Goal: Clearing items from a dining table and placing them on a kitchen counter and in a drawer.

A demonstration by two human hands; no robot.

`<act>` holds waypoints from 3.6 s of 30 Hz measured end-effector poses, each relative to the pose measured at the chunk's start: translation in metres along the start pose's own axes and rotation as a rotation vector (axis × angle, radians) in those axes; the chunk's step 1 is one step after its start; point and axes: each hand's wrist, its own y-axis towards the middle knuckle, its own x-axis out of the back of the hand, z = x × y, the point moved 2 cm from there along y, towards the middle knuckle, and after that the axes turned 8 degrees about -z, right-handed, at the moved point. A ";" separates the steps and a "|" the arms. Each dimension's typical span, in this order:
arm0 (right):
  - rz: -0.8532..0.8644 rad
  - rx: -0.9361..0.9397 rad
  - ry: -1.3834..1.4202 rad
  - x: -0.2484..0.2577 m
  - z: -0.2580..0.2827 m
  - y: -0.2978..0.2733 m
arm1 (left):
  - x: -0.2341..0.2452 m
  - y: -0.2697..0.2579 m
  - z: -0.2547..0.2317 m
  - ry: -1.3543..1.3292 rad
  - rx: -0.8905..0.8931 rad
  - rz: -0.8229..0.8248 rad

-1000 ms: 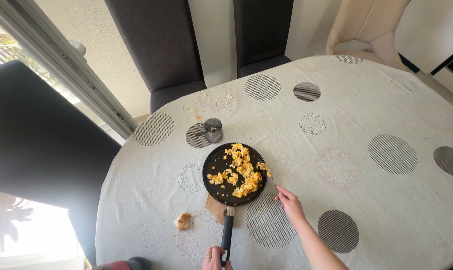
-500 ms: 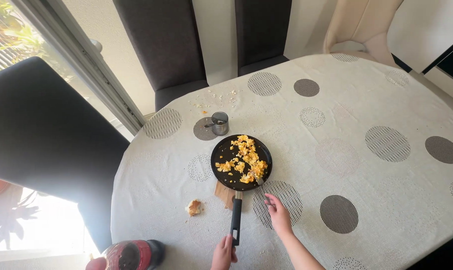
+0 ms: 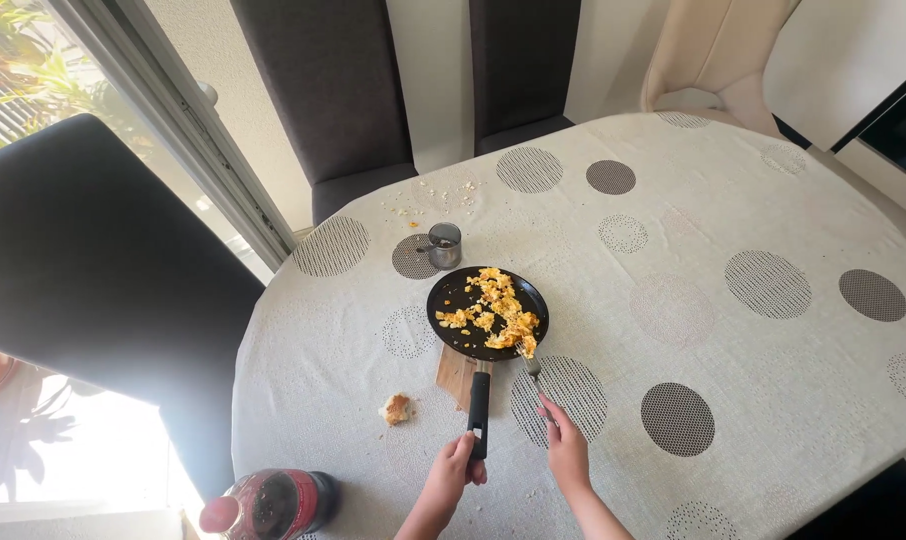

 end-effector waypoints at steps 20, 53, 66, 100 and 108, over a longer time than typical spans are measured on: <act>0.188 -0.197 0.079 0.016 0.061 -0.005 | 0.026 0.007 0.019 0.122 0.070 -0.040; 0.226 -0.520 0.724 0.033 0.088 -0.158 | 0.011 -0.118 0.046 0.269 0.224 0.222; 0.244 -0.406 0.715 0.084 0.096 -0.201 | -0.017 -0.187 0.047 0.189 -0.089 0.556; -0.139 -0.097 0.694 0.352 0.099 -0.389 | -0.181 -0.496 0.088 0.280 -0.295 0.414; -0.201 -0.072 0.649 0.420 0.097 -0.419 | -0.232 -0.540 0.085 0.340 -0.247 0.568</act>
